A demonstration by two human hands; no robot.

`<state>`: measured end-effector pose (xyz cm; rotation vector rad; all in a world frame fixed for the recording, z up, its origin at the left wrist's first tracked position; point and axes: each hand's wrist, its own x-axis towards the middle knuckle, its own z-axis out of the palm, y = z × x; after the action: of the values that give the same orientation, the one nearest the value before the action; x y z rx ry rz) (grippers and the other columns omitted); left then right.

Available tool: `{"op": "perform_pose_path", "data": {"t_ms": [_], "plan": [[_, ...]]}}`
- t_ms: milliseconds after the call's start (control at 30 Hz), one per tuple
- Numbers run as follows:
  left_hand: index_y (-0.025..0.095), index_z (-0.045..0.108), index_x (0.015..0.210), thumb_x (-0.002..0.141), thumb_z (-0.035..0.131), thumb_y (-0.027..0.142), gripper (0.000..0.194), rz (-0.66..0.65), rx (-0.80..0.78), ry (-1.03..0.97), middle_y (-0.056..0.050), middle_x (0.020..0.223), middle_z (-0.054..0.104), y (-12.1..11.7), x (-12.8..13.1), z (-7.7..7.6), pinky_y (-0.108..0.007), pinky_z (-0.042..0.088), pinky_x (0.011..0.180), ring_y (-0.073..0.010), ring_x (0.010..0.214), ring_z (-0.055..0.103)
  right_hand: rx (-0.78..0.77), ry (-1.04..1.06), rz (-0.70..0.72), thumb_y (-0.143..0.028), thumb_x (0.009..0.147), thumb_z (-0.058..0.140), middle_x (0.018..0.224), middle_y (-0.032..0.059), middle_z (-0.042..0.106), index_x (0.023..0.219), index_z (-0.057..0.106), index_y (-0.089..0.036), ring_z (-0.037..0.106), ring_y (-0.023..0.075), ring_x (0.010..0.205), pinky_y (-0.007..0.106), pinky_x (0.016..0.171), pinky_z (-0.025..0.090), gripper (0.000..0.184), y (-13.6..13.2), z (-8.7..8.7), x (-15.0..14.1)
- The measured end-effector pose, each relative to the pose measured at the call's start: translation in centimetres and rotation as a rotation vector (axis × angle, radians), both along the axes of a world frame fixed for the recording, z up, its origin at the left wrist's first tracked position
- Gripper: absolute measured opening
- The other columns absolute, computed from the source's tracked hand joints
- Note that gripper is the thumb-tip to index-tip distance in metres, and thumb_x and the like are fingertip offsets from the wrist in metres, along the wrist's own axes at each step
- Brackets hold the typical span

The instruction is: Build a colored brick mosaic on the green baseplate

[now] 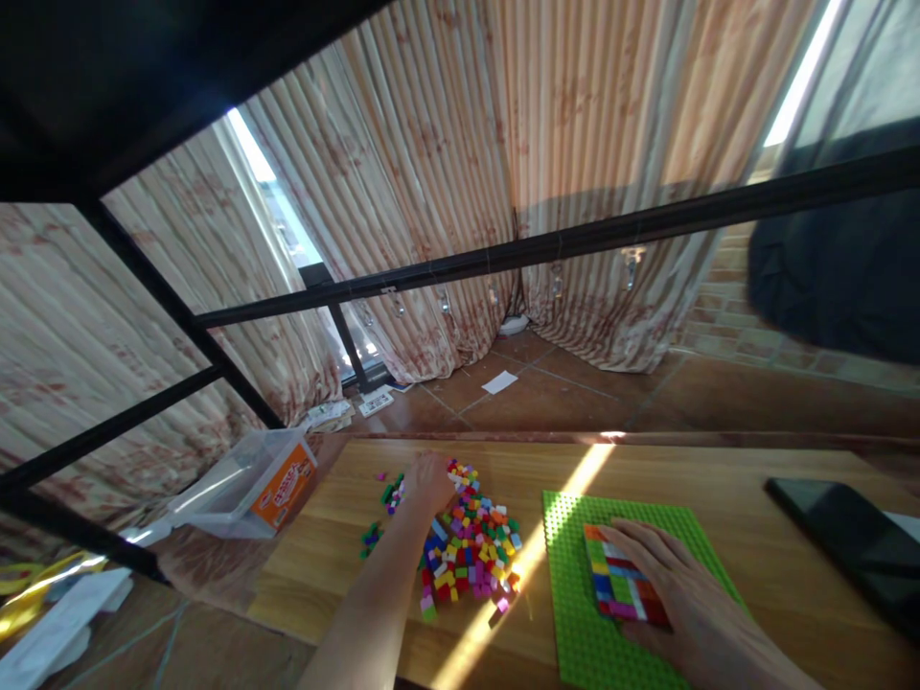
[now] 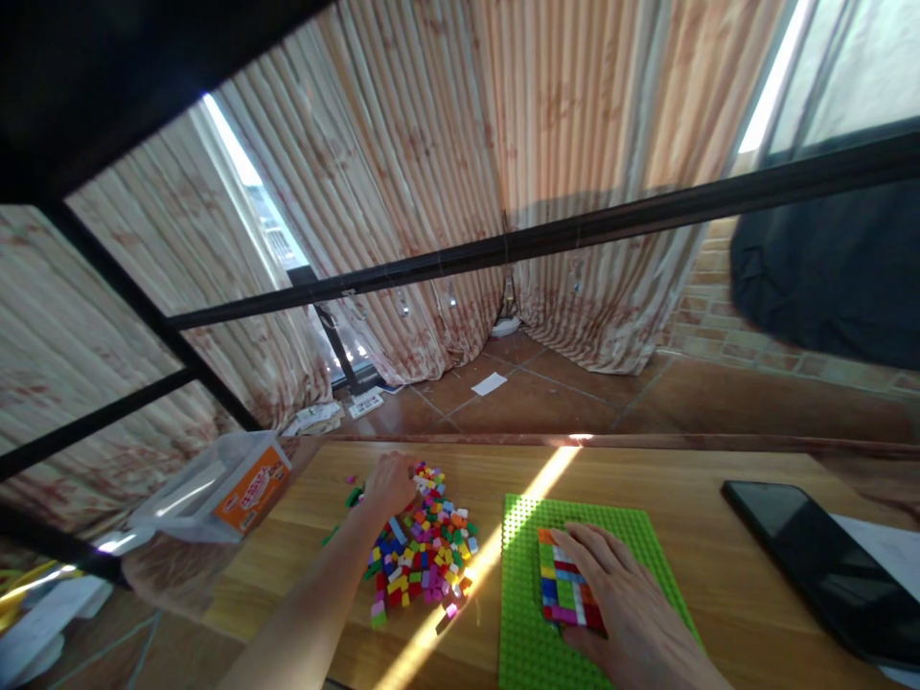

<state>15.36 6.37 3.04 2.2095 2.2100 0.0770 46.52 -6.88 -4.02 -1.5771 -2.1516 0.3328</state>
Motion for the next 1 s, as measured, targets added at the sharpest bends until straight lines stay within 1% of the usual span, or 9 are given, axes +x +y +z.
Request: {"op": "perform_pose_path", "data": {"t_ms": [167, 433, 600, 733, 867, 1000], "plan": [[0.015, 0.067, 0.093, 0.074, 0.048, 0.013, 0.027, -0.006, 0.004, 0.03, -0.012, 0.098, 0.067, -0.3, -0.2, -0.6, -0.03, 0.041, 0.091, -0.0218, 0.101, 0.059, 0.001, 0.0, -0.002, -0.024, 0.061, 0.067, 0.137, 0.0039, 0.048, 0.134, 0.043, -0.03, 0.042, 0.0295, 0.125, 0.047, 0.102, 0.039, 0.077, 0.2, -0.1, 0.0], [0.019, 0.067, 0.09, 0.072, 0.053, 0.02, 0.023, -0.019, 0.005, 0.012, -0.009, 0.096, 0.066, -0.8, -0.3, -1.0, -0.032, 0.045, 0.084, -0.0223, 0.094, 0.059, -0.014, 0.0, -0.013, -0.026, 0.063, 0.066, 0.137, 0.0042, 0.048, 0.135, 0.042, -0.03, 0.042, 0.0297, 0.125, 0.047, 0.102, 0.039, 0.075, 0.1, 0.1, -0.1], [0.02, 0.067, 0.085, 0.071, 0.054, 0.018, 0.019, -0.052, 0.033, 0.003, -0.007, 0.094, 0.065, -1.5, -0.7, -1.0, -0.031, 0.042, 0.087, -0.0211, 0.095, 0.057, -0.051, -0.007, -0.005, -0.027, 0.065, 0.065, 0.138, 0.0034, 0.047, 0.135, 0.042, -0.03, 0.04, 0.0289, 0.127, 0.047, 0.104, 0.036, 0.074, 0.1, 0.3, -0.1], [0.019, 0.066, 0.086, 0.073, 0.051, 0.017, 0.019, -0.073, 0.061, -0.003, -0.007, 0.097, 0.064, -2.0, -0.6, -0.9, -0.032, 0.041, 0.088, -0.021, 0.097, 0.056, -0.038, -0.008, -0.003, -0.029, 0.067, 0.064, 0.138, 0.0033, 0.046, 0.136, 0.04, -0.03, 0.039, 0.0281, 0.127, 0.046, 0.105, 0.036, 0.073, 0.1, 0.3, -0.2], [0.021, 0.067, 0.087, 0.073, 0.052, 0.019, 0.02, -0.102, 0.07, -0.021, -0.007, 0.098, 0.063, -2.1, -0.2, -1.0, -0.034, 0.04, 0.088, -0.0225, 0.099, 0.054, -0.034, 0.002, 0.0, -0.026, 0.065, 0.065, 0.138, 0.0031, 0.046, 0.136, 0.039, -0.029, 0.039, 0.0271, 0.127, 0.045, 0.106, 0.034, 0.076, -0.1, 0.7, -0.3], [0.019, 0.067, 0.08, 0.074, 0.054, 0.019, 0.015, -0.11, 0.077, -0.042, -0.007, 0.094, 0.063, -2.0, -0.1, -0.8, -0.033, 0.039, 0.089, -0.0214, 0.097, 0.055, -0.047, 0.023, 0.004, -0.021, 0.062, 0.065, 0.139, 0.0039, 0.044, 0.136, 0.037, -0.029, 0.037, 0.0273, 0.128, 0.047, 0.107, 0.032, 0.08, -0.3, 1.0, -0.3]]}}
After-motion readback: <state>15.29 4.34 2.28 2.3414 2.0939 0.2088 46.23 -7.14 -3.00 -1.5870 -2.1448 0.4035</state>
